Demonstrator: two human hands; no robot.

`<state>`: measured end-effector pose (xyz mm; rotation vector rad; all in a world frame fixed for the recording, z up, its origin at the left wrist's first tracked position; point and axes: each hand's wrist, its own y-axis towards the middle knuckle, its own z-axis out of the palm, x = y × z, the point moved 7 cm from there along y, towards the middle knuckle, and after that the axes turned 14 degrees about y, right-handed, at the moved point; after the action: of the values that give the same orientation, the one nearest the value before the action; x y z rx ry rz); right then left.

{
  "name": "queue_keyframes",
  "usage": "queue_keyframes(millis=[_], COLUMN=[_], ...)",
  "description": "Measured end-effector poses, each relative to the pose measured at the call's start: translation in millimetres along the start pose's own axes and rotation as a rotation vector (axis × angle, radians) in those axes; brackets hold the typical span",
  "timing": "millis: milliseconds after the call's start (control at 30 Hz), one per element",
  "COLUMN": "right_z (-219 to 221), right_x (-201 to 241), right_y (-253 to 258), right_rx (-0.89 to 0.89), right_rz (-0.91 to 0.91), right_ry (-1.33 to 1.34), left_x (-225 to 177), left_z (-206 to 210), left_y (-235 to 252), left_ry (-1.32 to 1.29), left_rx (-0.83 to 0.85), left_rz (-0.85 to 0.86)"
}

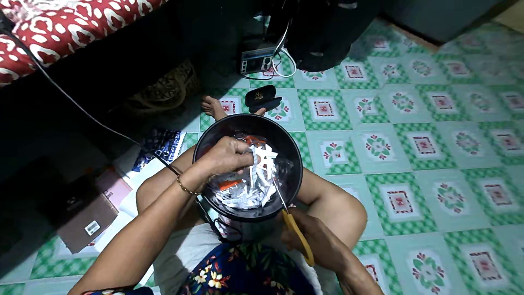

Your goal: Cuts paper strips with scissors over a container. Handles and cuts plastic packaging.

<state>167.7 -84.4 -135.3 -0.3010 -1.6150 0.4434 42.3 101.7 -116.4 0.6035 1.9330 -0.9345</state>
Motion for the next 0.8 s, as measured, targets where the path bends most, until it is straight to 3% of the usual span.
queue_keyframes(millis=[233, 367, 500, 800], right_z=[10, 14, 13, 13], right_x=[23, 33, 33, 31], right_y=[11, 17, 22, 27], right_rx=[-0.025, -0.034, -0.009, -0.086], right_rz=[-0.044, -0.048, -0.054, -0.149], right_ry=[0.022, -0.029, -0.079, 0.172], left_x=[15, 19, 16, 18], left_z=[10, 16, 12, 3], left_y=[-23, -28, -29, -23], left_ry=[-0.158, -0.233, -0.214, -0.131], left_rx=[-0.197, -0.154, -0.111, -0.075], left_rz=[0.020, -0.048, -0.005, 0.092])
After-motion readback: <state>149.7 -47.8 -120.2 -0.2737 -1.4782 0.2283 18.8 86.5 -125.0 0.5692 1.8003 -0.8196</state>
